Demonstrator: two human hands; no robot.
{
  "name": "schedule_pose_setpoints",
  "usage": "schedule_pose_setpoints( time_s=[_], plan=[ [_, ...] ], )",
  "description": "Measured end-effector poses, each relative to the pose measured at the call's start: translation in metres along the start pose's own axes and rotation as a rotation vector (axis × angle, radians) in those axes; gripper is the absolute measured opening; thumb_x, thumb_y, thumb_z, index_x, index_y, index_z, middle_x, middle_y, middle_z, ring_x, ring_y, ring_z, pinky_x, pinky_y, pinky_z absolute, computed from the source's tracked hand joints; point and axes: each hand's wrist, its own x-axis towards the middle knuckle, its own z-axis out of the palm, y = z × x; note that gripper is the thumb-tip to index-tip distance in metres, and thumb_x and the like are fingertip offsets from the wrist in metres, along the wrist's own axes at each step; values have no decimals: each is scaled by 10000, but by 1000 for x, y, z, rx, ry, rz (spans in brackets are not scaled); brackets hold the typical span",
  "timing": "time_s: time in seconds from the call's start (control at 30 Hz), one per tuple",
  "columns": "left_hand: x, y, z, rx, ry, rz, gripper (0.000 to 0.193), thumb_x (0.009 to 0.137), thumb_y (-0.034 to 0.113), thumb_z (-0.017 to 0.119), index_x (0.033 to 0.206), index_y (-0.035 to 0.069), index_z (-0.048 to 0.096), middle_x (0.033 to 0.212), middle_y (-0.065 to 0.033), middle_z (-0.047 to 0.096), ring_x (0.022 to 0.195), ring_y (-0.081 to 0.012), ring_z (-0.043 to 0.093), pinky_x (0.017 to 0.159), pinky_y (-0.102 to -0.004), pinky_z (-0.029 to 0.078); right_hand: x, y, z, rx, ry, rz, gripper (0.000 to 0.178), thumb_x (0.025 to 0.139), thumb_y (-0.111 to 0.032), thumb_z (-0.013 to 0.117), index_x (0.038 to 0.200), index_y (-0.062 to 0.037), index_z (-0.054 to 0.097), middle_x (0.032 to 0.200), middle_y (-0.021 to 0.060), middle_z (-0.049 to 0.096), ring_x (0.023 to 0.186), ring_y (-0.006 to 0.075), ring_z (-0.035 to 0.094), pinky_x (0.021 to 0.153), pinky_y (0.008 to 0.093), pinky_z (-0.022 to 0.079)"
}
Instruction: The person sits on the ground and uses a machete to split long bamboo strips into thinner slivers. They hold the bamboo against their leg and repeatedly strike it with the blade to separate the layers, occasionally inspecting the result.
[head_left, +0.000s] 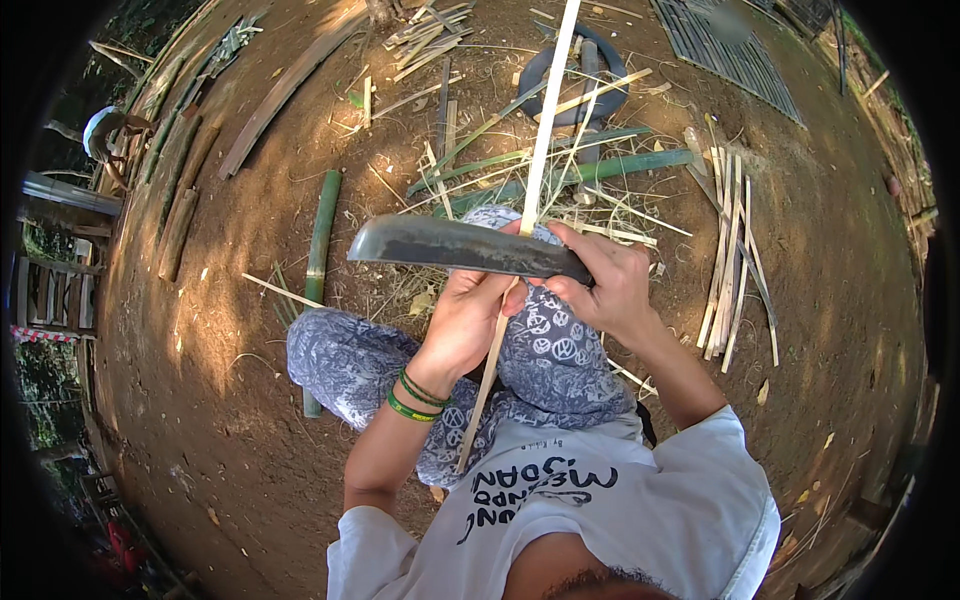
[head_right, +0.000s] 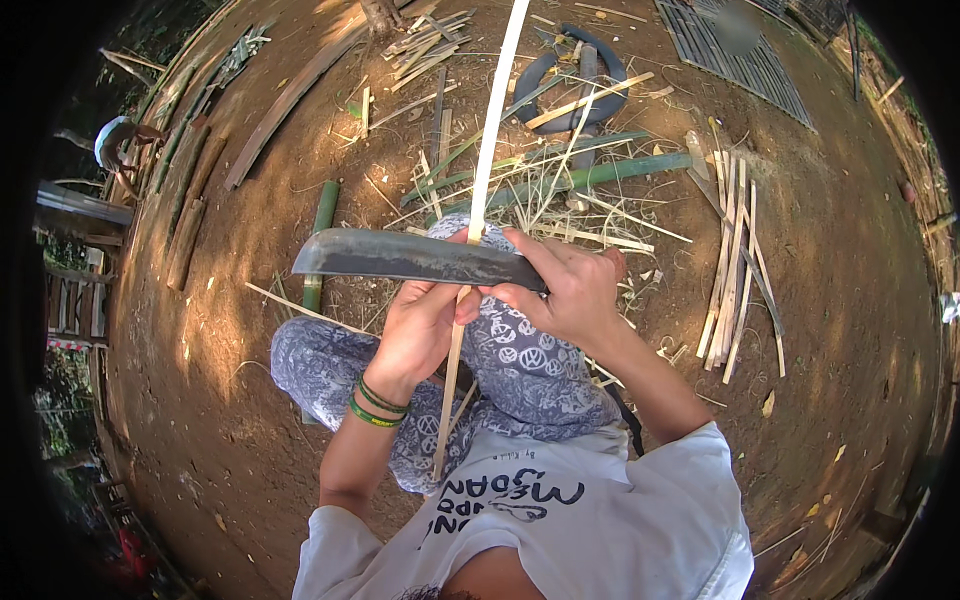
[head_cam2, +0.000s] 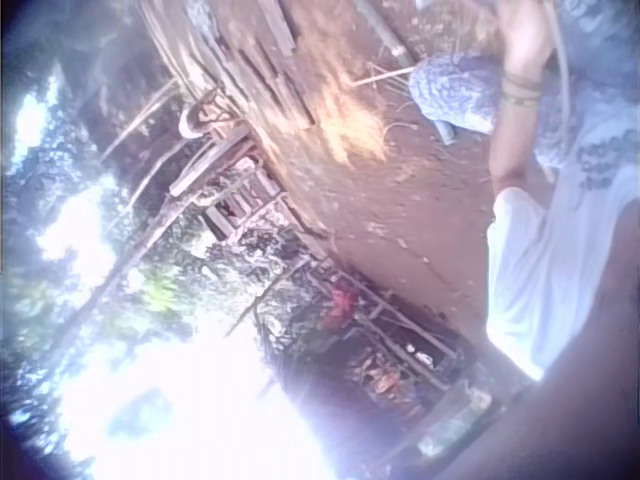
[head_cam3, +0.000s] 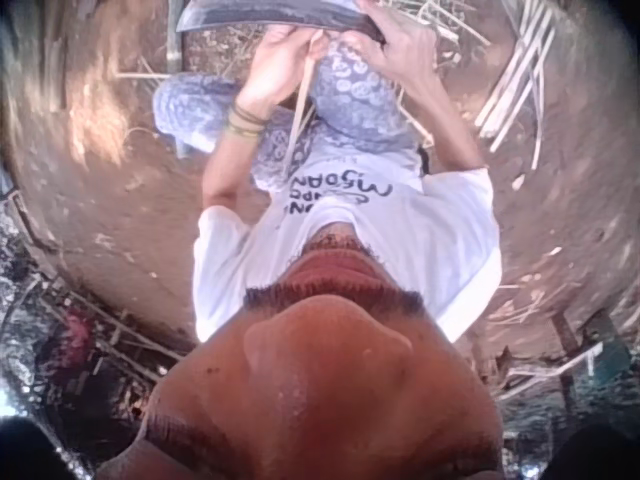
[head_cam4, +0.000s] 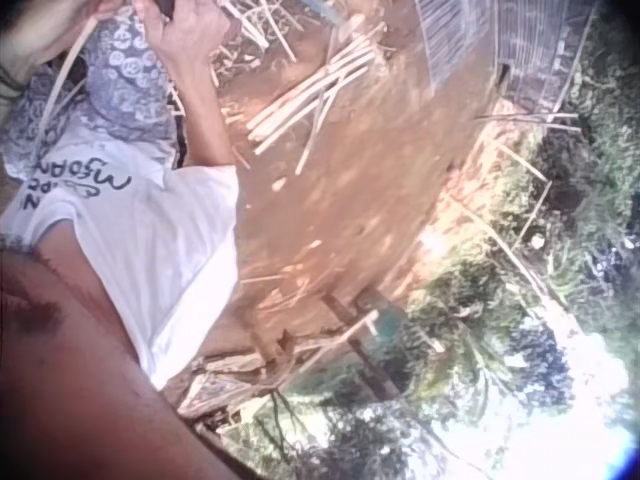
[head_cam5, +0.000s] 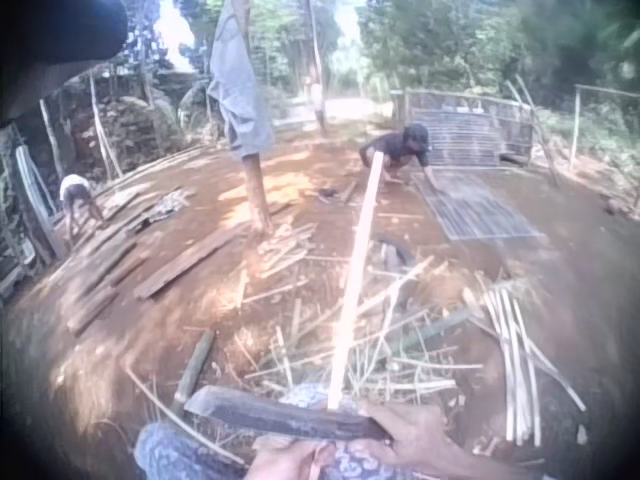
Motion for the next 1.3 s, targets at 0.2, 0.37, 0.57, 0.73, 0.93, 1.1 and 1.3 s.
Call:
schedule_pose_setpoints(
  time_s=[0.2,0.37,0.57,0.73,0.93,1.1,1.3],
  plan=[
    [-11,7,-3,-198,-54,-103,477,1059,94,407,1530,104,339,906,-20,555,700,-88,415,632,-243,356,10,-6,3,-114,-6,-102,676,758,-609,723,1207,-104,689,621,50,523,504,221,570,481,357,445],
    [-14,13,-5,-203,-41,-139,482,1063,107,432,1537,116,347,857,-12,507,684,-86,399,631,-246,353,14,-5,6,-175,38,-155,670,748,-625,716,1207,-136,698,615,37,493,500,212,558,490,351,441],
    [-21,18,-9,-200,-86,-157,458,1072,120,406,1529,129,371,802,-1,436,653,-79,356,600,-220,333,18,6,2,-227,77,-137,629,764,-624,702,1220,-190,700,614,22,489,490,203,545,483,348,427],
    [-34,19,-8,-153,-91,-166,480,1070,133,401,1545,151,336,790,-1,422,644,-66,352,579,-208,322,24,43,-1,-95,197,119,553,811,-579,691,1205,-193,710,596,34,523,484,207,548,450,369,399],
    [-25,16,-7,-220,-77,-191,512,1070,127,418,1565,180,298,872,-12,452,683,-74,363,611,-212,332,22,-7,-6,-105,-4,-186,610,737,-581,745,1183,-166,711,584,0,483,483,170,542,461,334,399],
    [-27,15,0,-193,-18,-174,379,1070,145,417,1449,128,426,846,6,443,670,-73,369,611,-226,335,21,-7,6,-118,52,-204,614,718,-621,734,1145,-181,711,604,1,486,501,181,557,478,340,415],
    [-30,15,-11,-107,-141,-169,176,1079,154,386,1058,50,527,792,22,406,644,-61,338,584,-228,310,22,-1,4,-125,49,-218,618,714,-645,720,1135,-193,714,619,3,502,506,188,560,479,334,406]
  ],
)
